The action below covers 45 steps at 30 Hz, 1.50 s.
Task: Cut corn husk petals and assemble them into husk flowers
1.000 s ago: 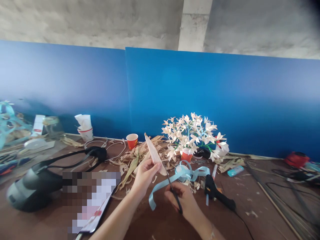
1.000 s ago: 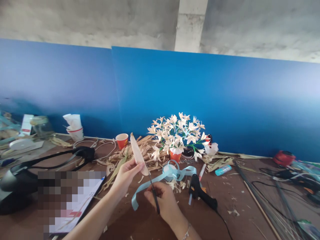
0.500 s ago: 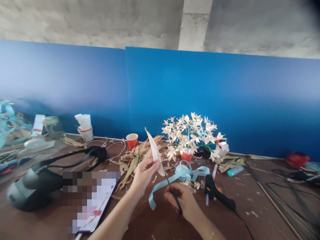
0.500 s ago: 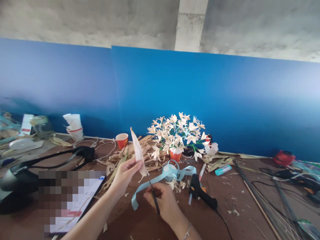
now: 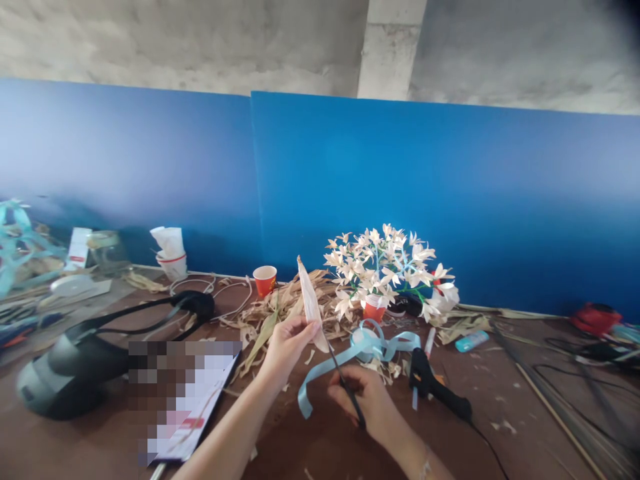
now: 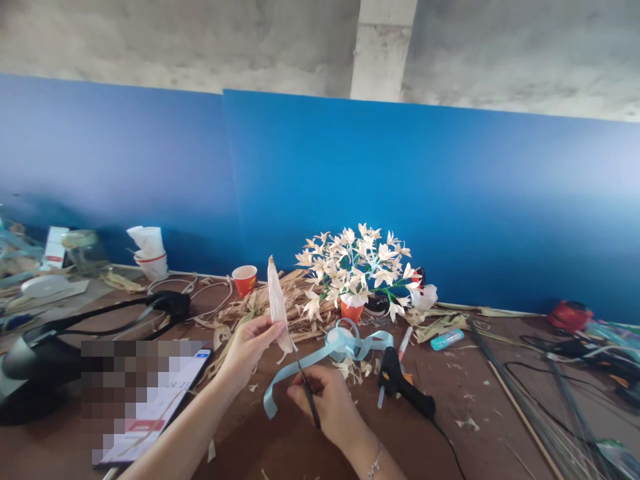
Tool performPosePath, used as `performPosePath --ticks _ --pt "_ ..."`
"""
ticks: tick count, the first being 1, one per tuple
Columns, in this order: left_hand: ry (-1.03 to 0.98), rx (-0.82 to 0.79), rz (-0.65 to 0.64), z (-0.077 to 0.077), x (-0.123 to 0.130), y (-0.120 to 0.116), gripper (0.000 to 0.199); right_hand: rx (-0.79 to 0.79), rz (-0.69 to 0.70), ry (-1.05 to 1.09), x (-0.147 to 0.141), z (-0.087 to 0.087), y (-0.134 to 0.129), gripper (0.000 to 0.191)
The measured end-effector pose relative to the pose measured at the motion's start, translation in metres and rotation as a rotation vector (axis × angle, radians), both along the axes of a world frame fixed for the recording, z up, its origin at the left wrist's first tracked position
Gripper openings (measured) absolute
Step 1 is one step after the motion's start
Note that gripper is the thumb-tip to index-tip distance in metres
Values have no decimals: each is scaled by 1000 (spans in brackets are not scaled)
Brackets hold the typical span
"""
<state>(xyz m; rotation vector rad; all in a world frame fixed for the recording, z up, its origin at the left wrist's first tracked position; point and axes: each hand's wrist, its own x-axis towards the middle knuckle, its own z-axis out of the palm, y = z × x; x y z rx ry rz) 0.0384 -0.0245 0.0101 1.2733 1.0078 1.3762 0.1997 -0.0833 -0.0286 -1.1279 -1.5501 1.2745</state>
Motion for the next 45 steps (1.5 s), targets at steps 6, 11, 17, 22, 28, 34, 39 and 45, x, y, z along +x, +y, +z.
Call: performPosePath --ticks 6,11,17,22,28,34,39,45 --pt "-30 -8 -11 5 1 -3 28 -12 26 13 0 -4 1 30" --pt "-55 -34 -25 10 1 -7 27 -9 42 9 1 -3 -1 28" --pt "-23 -61 -21 15 -1 -9 31 -27 63 6 1 -5 0 29" --pt "10 -41 -28 10 -3 -4 32 -36 74 -3 2 -6 2 31" --pt "30 -35 -83 5 -8 0 29 -52 101 -16 3 -7 1 30" --pt "41 -44 -111 6 -10 2 29 -70 112 -26 3 -5 0 31" --pt "89 -64 -130 0 -14 6 35 -103 133 -51 3 2 -2 30" --pt "118 -62 -148 -6 -17 10 34 -111 137 -58 3 7 -3 29"
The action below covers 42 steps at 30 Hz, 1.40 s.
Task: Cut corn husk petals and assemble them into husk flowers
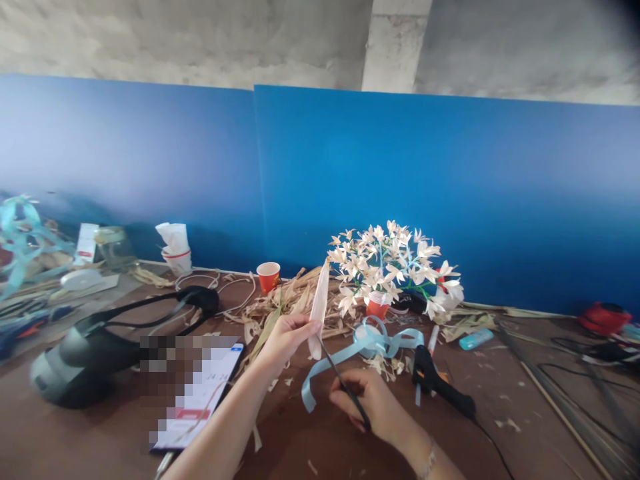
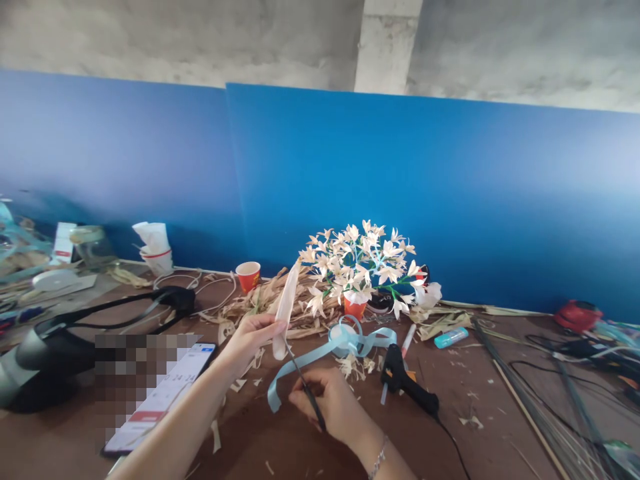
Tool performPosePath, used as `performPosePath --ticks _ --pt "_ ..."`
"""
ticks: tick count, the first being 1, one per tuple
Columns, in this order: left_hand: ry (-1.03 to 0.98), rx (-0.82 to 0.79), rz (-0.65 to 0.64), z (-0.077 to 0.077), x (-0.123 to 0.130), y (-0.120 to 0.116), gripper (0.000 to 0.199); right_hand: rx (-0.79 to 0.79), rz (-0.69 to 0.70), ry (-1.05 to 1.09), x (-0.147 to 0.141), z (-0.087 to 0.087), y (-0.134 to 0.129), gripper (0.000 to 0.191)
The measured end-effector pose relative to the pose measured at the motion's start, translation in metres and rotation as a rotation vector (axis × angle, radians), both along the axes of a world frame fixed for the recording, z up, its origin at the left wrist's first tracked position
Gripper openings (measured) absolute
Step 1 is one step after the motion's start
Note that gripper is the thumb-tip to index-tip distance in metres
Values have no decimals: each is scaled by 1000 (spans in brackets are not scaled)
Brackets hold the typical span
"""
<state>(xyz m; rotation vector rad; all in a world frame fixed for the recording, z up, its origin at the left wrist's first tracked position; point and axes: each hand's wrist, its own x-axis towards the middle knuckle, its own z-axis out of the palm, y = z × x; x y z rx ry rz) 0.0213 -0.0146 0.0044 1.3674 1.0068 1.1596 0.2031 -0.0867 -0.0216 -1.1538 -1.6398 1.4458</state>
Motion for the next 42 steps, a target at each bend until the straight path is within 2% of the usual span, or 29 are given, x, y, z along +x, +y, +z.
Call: performPosePath --ticks 11,25,30,35,42 --pt "-98 -61 -19 10 6 -7 28 1 -37 27 -2 -7 2 32" --pt "-66 -60 -24 8 4 -6 28 33 -16 -10 -1 1 -1 35" --pt "-69 -52 -33 9 5 -6 31 16 -20 9 -2 1 0 34" --pt "-88 -60 -37 7 4 -5 32 -52 -33 -20 0 -6 3 32" --pt "-109 35 25 4 3 -2 32 -114 7 33 1 -5 3 37"
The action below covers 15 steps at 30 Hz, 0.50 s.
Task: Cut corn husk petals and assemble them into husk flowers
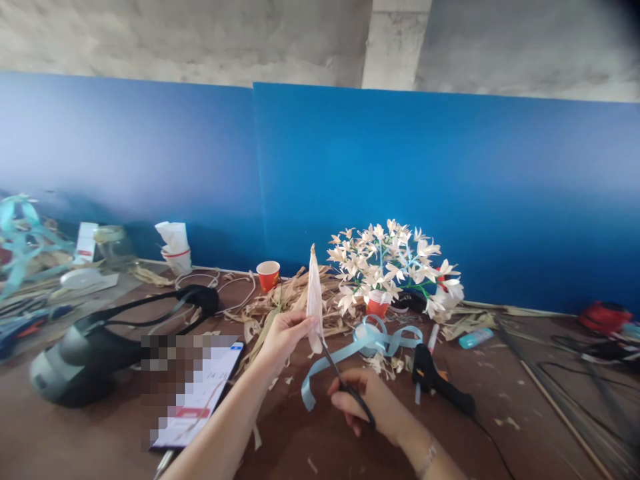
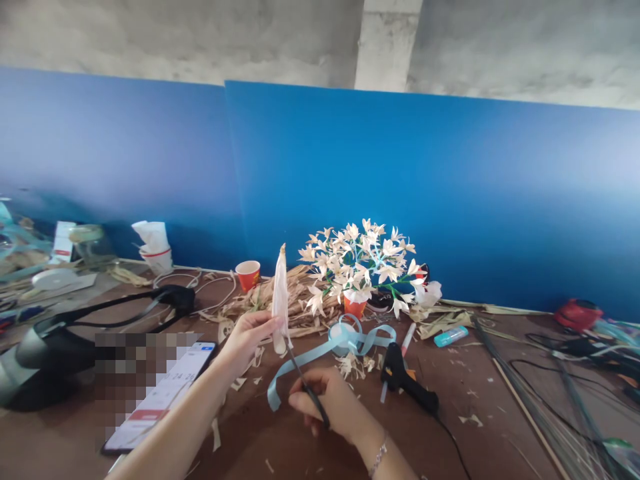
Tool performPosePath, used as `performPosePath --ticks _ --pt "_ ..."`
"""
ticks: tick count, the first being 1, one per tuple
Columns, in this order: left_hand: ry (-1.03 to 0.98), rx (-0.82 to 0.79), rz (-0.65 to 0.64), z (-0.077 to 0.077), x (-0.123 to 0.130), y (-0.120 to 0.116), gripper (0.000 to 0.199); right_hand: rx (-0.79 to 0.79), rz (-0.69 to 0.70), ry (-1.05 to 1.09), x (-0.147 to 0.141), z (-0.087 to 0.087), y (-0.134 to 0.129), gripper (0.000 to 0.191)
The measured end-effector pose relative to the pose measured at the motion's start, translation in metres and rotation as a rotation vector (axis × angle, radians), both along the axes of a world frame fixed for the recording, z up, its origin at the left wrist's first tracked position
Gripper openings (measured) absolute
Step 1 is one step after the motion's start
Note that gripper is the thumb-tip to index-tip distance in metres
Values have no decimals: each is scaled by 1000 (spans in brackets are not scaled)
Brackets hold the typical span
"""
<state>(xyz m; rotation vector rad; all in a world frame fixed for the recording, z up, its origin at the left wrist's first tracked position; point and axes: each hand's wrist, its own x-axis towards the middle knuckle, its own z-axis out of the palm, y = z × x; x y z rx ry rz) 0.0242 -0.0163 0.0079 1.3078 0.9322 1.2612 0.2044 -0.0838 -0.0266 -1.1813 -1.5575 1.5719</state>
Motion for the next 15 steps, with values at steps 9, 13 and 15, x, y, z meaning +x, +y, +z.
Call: performPosePath --ticks 9,13,15 --pt "80 83 43 -2 1 0 35 -37 20 14 0 6 -3 36" --pt "137 125 50 0 2 -2 32 -21 13 -10 0 7 -2 36" --pt "154 141 52 0 2 -3 30 -17 21 -16 0 6 -1 37"
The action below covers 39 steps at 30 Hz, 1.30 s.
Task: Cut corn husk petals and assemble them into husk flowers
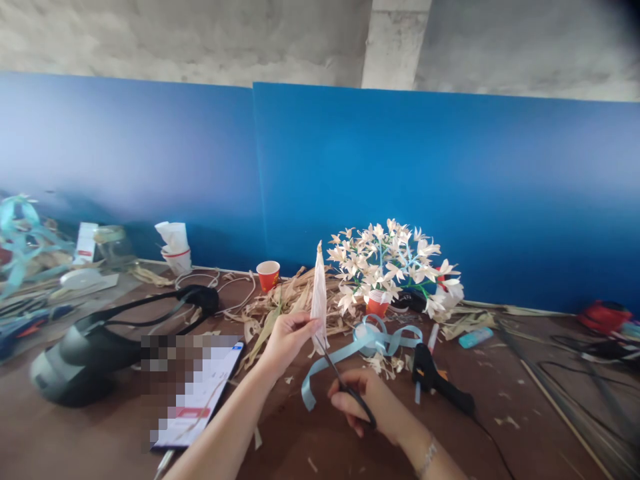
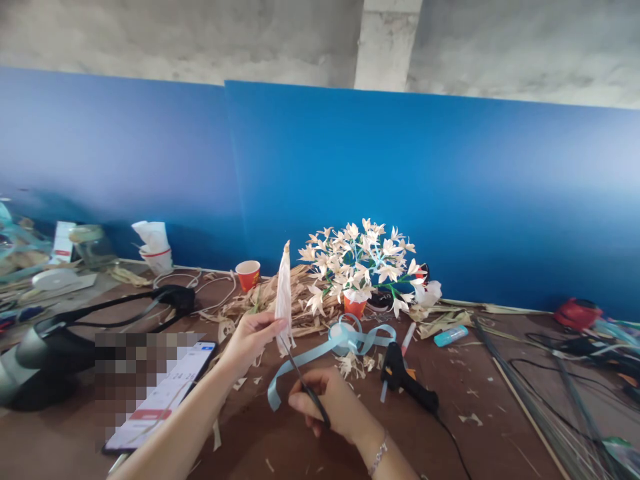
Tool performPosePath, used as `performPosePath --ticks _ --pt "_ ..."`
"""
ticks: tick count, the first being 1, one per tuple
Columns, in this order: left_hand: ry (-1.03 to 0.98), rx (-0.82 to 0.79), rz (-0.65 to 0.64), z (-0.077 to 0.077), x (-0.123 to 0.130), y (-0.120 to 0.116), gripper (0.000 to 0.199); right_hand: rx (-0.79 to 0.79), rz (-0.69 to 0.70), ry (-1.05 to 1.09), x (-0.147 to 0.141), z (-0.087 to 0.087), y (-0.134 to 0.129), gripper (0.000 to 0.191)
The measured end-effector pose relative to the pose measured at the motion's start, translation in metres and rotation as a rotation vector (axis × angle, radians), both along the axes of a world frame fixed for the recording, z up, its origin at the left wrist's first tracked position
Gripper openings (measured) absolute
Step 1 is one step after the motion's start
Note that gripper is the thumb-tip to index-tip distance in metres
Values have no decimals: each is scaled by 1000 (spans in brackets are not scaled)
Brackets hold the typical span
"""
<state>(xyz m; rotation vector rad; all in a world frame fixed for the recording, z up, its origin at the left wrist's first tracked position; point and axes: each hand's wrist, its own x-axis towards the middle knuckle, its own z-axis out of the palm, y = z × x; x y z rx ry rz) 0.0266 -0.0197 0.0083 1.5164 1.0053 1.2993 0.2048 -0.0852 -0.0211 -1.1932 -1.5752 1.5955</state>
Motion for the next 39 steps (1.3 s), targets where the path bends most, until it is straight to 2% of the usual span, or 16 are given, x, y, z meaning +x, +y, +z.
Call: performPosePath --ticks 19,31,39 --pt "-15 -4 1 1 1 -2 29 88 -3 -9 3 -13 4 33" --pt "-45 13 23 1 2 -2 25 146 -9 -44 1 -1 1 36" --pt "-114 -33 38 3 5 -4 23 213 -37 -62 0 0 0 34"
